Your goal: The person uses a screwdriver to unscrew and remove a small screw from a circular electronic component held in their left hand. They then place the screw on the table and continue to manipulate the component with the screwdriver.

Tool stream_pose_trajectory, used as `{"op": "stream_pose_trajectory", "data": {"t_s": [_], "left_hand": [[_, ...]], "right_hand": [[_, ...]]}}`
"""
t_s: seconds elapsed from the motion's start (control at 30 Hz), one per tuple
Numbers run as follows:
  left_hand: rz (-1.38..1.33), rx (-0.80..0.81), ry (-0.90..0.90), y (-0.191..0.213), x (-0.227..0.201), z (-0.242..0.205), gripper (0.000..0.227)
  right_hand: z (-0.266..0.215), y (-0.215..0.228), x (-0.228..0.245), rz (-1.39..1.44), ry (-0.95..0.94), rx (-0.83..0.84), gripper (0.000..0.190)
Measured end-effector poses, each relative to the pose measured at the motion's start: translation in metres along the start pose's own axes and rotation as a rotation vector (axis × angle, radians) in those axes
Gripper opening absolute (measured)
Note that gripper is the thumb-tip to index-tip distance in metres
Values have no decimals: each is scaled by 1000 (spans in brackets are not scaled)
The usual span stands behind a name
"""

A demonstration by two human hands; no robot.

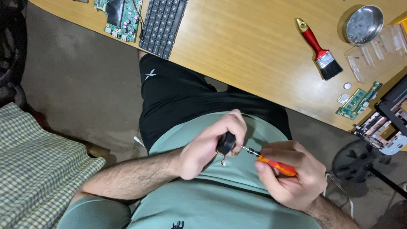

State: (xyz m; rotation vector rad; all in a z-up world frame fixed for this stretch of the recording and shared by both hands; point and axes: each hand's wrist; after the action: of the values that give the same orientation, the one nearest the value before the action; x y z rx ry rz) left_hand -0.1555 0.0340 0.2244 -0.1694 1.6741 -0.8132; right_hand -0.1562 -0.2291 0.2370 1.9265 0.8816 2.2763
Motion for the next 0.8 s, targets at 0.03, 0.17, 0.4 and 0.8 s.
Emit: {"op": "stream_pose_trajectory", "data": {"t_s": [0.03,0.17,0.4,0.8], "left_hand": [[0,-1,3,-1,6,0,55],[-228,-144,83,-3,21,2,36],[-44,-163,41,-6,19,5,47],[-138,-177,141,-6,16,9,46]], "right_hand": [[-1,-1,1,2,-2,0,18],[5,-1,4,-43,-32,-5,22],[6,3,-7,-83,65,43,26],[13,2,-6,-43,100,35,25]]}}
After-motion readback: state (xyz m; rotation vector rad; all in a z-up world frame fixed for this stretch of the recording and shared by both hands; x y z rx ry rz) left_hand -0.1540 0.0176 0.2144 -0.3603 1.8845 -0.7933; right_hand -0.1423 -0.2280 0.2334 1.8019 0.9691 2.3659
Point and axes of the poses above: each hand's wrist, its own z-axis towards the middle knuckle, its own y-axis out of the back of the hand, x = y × z, and after that the axes turned 2 degrees about x, right-handed
